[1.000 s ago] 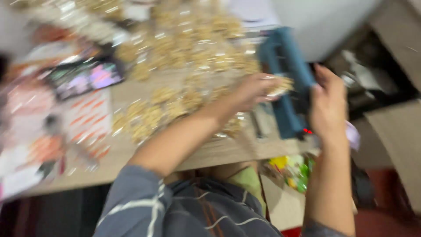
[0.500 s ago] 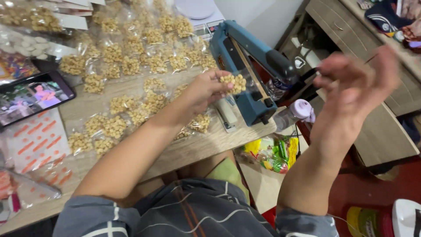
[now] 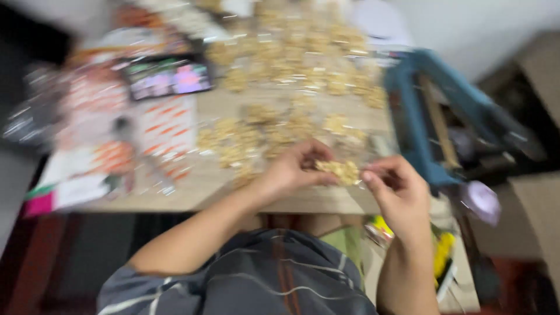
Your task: Sealing small plastic bags filled with snacks using a manual heat sealer.
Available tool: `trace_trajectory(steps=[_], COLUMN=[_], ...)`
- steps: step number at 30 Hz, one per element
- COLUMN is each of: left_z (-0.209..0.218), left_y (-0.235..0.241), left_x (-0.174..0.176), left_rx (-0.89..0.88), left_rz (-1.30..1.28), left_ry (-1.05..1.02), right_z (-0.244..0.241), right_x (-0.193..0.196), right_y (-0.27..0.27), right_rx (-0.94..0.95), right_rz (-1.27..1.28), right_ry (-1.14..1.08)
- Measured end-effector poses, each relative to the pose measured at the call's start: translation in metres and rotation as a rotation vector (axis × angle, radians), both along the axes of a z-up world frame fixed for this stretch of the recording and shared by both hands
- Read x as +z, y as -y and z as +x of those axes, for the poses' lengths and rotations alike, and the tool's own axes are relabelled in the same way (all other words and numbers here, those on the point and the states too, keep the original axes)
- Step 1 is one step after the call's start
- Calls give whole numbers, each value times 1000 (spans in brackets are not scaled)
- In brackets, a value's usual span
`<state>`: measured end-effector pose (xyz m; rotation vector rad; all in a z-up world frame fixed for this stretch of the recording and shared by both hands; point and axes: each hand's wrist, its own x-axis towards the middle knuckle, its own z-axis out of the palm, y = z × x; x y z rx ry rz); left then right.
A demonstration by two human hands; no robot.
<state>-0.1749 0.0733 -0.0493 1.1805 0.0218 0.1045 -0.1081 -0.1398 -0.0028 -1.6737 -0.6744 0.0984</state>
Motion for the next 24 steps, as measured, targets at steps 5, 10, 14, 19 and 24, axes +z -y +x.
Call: trace_trajectory(steps=[5, 10, 14, 19, 24], left_z=[-62, -106, -121, -130, -127], left_y=[-22, -52, -72, -81, -83], left_x=[24, 50, 23, 17, 10], left_rx=[161, 117, 357, 603, 519], left_rz=[145, 621, 854, 684, 794], left_ry=[-8, 62, 341, 374, 375], right_z=[-14, -36, -37, -5, 30], right_x=[-13, 5, 18, 28, 71], right_y=[-35, -71, -89, -91, -99], right_rx=[86, 91, 70, 122, 201], right_rz=[-23, -380, -493, -586, -877], right_ry=[-68, 94, 182, 296, 200])
